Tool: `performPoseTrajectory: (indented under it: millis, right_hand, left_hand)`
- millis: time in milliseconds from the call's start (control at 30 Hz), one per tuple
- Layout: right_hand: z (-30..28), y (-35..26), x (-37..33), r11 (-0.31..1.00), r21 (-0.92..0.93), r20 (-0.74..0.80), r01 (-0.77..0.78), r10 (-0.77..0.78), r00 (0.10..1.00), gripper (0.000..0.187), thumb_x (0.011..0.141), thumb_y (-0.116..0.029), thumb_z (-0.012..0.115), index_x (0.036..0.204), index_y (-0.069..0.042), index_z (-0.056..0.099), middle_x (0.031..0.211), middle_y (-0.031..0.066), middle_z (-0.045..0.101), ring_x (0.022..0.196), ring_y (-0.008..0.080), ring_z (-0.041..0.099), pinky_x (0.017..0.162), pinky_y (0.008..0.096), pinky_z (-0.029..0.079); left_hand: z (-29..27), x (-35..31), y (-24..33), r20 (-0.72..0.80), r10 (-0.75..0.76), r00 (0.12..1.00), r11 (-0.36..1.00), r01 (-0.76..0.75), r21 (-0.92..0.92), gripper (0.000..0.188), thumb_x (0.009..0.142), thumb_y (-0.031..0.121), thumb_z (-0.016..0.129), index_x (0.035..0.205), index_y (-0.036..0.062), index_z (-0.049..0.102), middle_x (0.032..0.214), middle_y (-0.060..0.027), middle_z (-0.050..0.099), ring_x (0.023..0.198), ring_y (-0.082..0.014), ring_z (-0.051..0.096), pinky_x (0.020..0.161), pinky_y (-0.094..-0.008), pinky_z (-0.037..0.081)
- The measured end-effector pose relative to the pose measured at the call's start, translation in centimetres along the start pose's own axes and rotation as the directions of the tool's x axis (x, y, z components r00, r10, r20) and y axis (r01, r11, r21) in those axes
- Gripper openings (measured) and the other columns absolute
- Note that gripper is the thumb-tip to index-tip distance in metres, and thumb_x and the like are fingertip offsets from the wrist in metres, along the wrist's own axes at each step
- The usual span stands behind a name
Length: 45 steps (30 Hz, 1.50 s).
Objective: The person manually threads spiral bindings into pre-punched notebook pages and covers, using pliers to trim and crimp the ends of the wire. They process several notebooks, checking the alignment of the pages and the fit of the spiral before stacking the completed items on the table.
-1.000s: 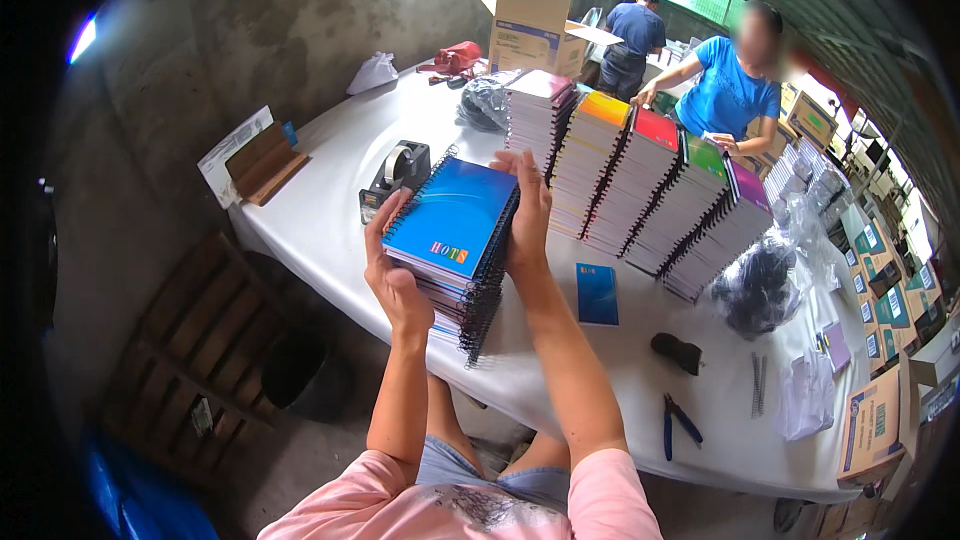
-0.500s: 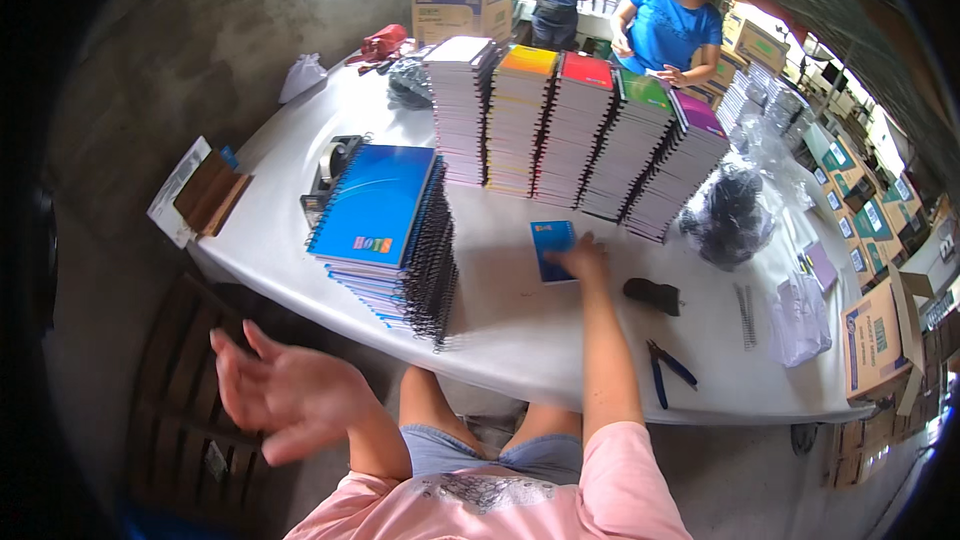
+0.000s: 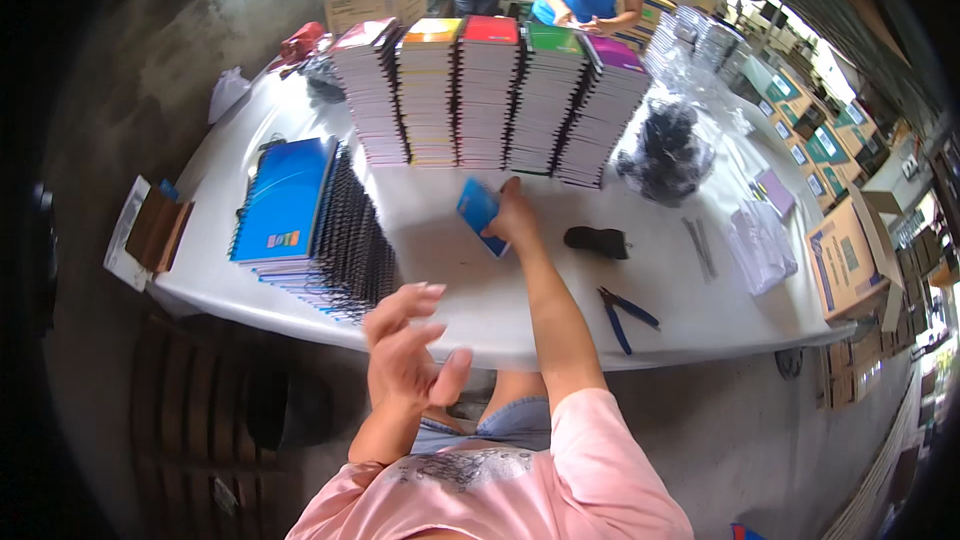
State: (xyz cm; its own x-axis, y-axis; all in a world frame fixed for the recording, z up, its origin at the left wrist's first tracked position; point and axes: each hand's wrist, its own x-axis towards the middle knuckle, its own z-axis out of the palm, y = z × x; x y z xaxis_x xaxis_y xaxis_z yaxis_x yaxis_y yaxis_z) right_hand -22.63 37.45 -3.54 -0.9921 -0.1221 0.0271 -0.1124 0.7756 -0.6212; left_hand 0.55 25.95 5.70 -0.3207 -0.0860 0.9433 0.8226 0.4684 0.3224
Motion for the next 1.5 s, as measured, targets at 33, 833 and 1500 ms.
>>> performPoseTrajectory:
  millis: [33, 833, 1500]
  right_hand:
    - [-1.1, -1.4, -2.1, 0.992, -0.057, 0.022, 0.111, -0.11, 0.994, 0.076, 0.047, -0.022, 0.085, 0.11, -0.009, 0.043, 0.097, 0.0198, 0.062, 0.093, 0.0385, 0.059, 0.08, 0.0441, 0.048]
    - [-19.2, 30.1, -2.7, 0.755, -0.519, -0.404, -0.401, 0.197, 0.893, 0.052, 0.078, -0.007, 0.059, 0.128, -0.01, 0.043, 0.092, 0.0184, 0.063, 0.087, 0.0348, 0.061, 0.075, 0.0449, 0.048]
    - [-9.0, 6.1, -15.5, 0.924, 0.244, 0.063, 0.294, -0.318, 0.946, 0.023, 0.085, -0.013, 0.059, 0.107, -0.012, 0.066, 0.082, 0.005, 0.054, 0.075, 0.0181, 0.051, 0.071, 0.0294, 0.042]
  left_hand:
    - [0.5, -0.5, -0.9, 0.054, -0.067, 0.996, 0.997, 0.069, -0.037, 0.04, 0.071, 0.018, 0.07, 0.104, 0.0041, 0.051, 0.103, -0.0175, 0.05, 0.098, -0.0318, 0.055, 0.082, -0.0412, 0.045]
    - [10.6, -8.5, -6.1, 0.21, -0.404, 0.89, 0.788, 0.222, 0.574, 0.046, 0.054, 0.05, 0.074, 0.073, 0.0117, 0.056, 0.092, -0.0043, 0.051, 0.101, -0.0305, 0.043, 0.086, -0.0591, 0.026]
    - [9.2, -10.1, -7.3, 0.142, -0.324, 0.935, 0.793, 0.187, 0.579, 0.045, 0.054, 0.051, 0.073, 0.068, 0.013, 0.053, 0.087, -0.005, 0.049, 0.099, -0.0295, 0.044, 0.084, -0.0527, 0.028]
